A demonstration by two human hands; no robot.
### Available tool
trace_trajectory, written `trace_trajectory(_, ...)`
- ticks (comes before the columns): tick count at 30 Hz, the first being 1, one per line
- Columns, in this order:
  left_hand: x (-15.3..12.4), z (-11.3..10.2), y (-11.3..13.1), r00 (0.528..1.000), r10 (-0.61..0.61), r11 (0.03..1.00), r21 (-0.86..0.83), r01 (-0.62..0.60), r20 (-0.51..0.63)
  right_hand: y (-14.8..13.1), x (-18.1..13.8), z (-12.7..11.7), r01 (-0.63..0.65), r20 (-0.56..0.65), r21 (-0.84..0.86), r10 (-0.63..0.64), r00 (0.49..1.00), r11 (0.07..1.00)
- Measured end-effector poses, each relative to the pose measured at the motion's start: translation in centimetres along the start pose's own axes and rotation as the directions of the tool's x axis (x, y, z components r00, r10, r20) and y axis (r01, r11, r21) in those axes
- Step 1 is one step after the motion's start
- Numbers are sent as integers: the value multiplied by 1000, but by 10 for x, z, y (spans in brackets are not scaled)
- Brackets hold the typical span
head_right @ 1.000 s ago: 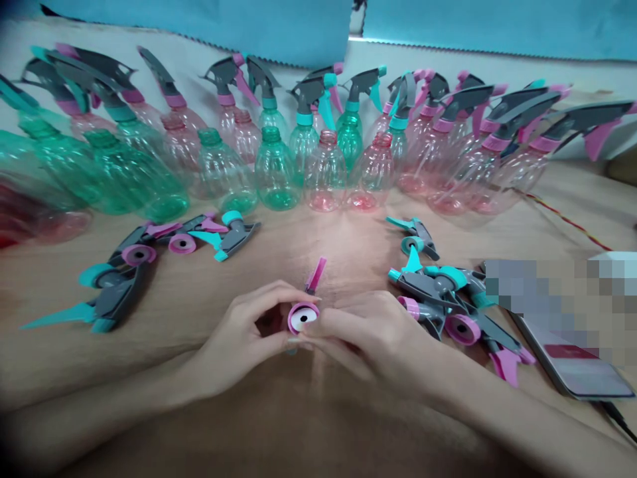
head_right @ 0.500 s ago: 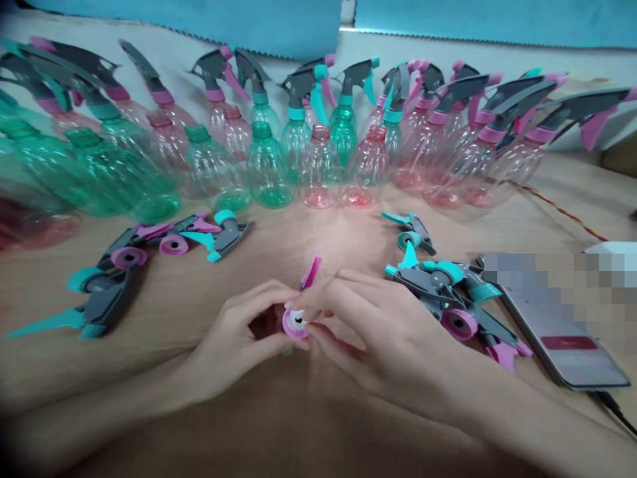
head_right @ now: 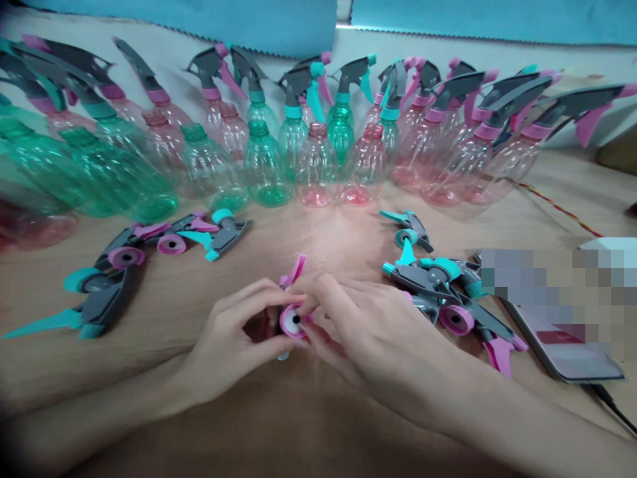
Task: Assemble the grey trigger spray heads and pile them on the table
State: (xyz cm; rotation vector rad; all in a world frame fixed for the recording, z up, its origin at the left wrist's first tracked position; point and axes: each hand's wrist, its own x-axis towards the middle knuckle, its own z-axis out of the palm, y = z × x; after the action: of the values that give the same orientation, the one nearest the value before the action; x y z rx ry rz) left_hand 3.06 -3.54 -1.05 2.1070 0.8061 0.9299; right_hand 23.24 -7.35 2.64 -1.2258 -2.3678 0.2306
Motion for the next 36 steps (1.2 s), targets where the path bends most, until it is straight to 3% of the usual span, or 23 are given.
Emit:
trace_trajectory(4,-1,-1,0,999,25,1000,13,-25,22,-1,0,-2,-29,35,51,27,999,998)
trace_trajectory(11,-2,-1,-1,998,47,997,59,-50,37,-5,4,9,13,-40,92,-9,999,996)
trace_trajectory(15,-4,-2,-3,997,76,994,77,-77,19,-8,3,18,-11,-174,-3,10,985,1000)
trace_trajectory(18,-5,-2,-5,992,122,987,103,-125,38,-12,3,20,13,-231,-138,-45,972,990)
trace_trajectory(21,-4,-2,-5,990,133,984,112,-138,54,-13,3,16,58,-188,-67,-70,980,996)
trace_trajectory(24,-3,-2,-5,990,118,989,77,-124,73,-10,3,8,1,-54,63,3,999,998)
trace_trajectory(27,-2,-1,-5,990,115,992,34,-118,85,-7,2,0,-33,34,62,30,999,998)
trace_trajectory(30,-1,-2,-4,992,92,995,21,-94,90,-6,3,0,2,48,54,-4,999,999)
trace_trajectory(36,0,-2,-3,991,52,995,83,-63,121,-6,7,25,48,-181,-91,-64,981,995)
